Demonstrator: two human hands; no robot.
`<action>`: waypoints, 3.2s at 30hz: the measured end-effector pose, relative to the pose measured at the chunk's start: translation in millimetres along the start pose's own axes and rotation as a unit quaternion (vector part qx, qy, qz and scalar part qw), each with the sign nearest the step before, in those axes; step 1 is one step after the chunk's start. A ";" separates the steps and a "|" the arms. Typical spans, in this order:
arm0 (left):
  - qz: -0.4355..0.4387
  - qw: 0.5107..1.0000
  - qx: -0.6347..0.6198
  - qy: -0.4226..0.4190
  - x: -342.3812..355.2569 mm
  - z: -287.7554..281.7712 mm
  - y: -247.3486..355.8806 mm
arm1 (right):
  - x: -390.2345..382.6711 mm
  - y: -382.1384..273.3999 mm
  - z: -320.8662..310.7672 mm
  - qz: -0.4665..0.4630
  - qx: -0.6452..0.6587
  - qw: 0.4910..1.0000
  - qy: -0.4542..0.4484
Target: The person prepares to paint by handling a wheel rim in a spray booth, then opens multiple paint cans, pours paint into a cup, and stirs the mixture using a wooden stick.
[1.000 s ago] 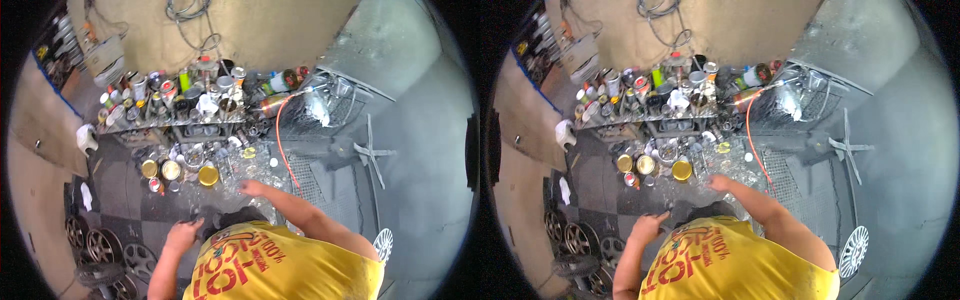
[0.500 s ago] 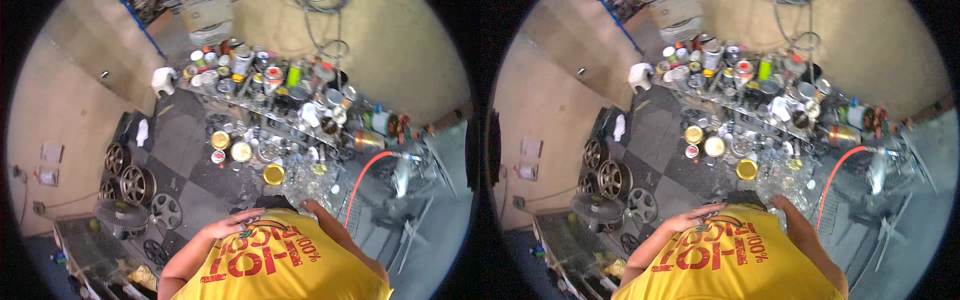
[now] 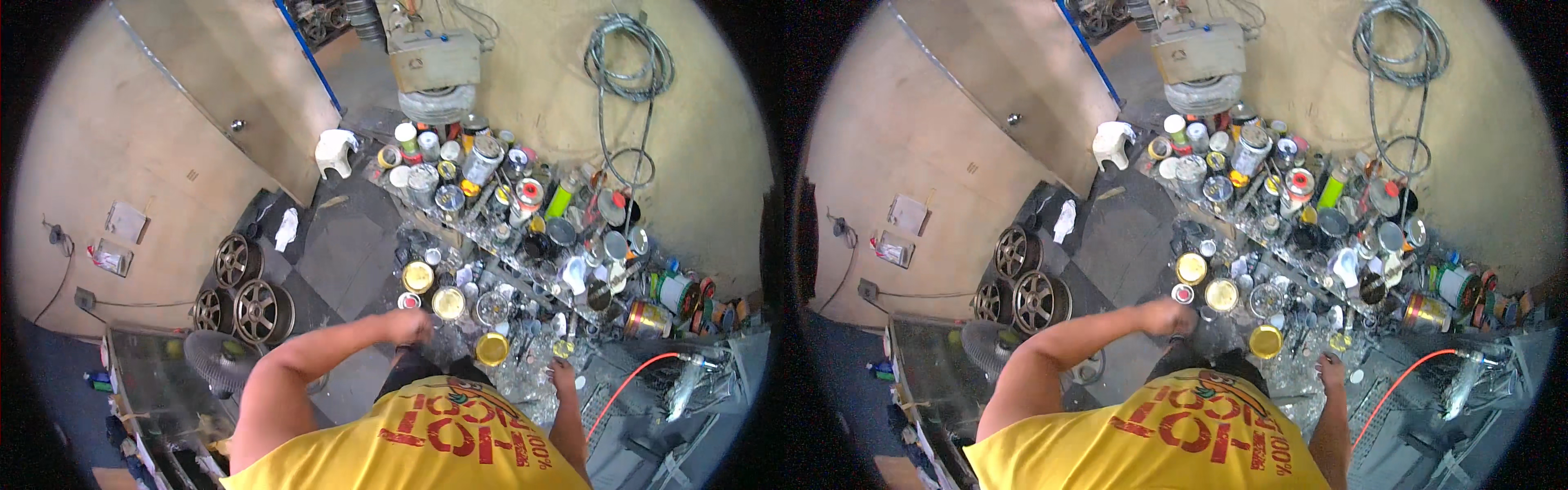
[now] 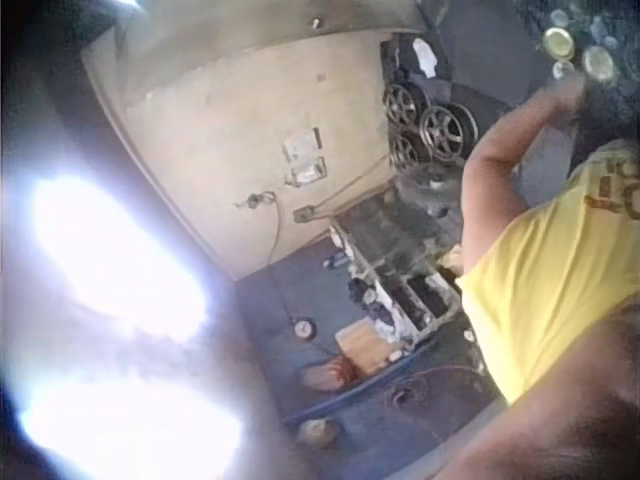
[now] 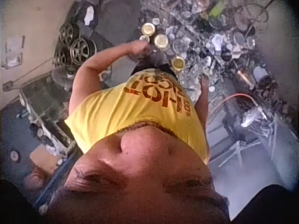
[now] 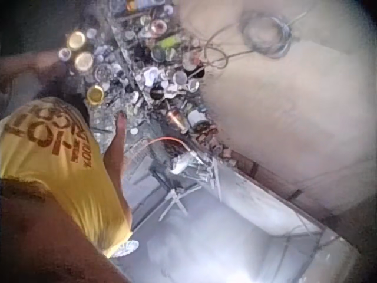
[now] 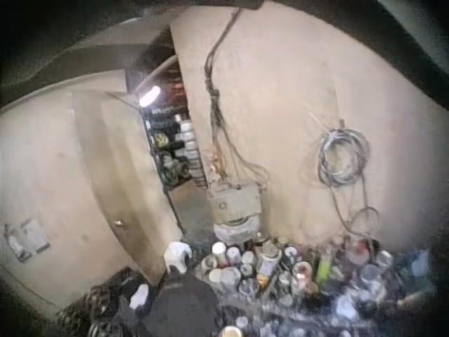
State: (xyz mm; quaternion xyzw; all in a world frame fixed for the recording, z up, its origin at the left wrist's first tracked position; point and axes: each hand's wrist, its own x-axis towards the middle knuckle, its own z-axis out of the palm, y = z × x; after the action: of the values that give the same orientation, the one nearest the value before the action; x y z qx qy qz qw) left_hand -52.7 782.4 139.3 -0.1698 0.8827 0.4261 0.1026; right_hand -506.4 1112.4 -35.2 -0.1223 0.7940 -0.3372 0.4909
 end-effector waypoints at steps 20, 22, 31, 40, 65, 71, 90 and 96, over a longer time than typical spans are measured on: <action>0.074 0.750 -0.423 0.504 189.5 -554.2 -184.8 | -352.8 120.3 258.0 0.219 0.040 0.967 0.124; 0.121 0.671 -0.544 0.489 188.3 -576.4 -186.2 | -341.6 110.1 274.9 0.203 0.124 0.961 0.143; -0.014 0.660 -0.435 0.613 194.2 -559.4 -153.6 | -308.9 69.7 327.9 0.190 0.069 0.969 0.141; -0.082 0.852 -0.159 0.491 156.6 -230.4 -192.5 | -279.3 49.1 256.5 0.176 -0.001 0.979 0.102; -0.097 0.938 -0.297 0.149 268.6 163.3 75.4 | 134.6 -228.6 -33.9 -0.239 -0.309 0.895 0.214; -0.134 0.954 -0.244 0.106 290.6 175.0 102.7 | 152.5 -244.3 -25.9 -0.181 -0.539 0.808 0.154; -0.237 0.920 -0.308 0.057 201.6 214.0 74.0 | 158.4 -213.7 -21.5 -0.233 -0.439 0.840 0.217; -0.166 0.934 -0.305 0.086 235.2 194.4 80.3 | 120.9 -219.6 -32.8 -0.269 -0.419 0.835 0.233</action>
State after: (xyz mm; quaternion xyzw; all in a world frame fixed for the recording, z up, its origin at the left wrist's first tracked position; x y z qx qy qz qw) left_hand -293.4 932.0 0.6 -0.3727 0.6751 0.6355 0.0392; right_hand -623.8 899.4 34.1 -0.4427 0.8860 -0.1098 0.0832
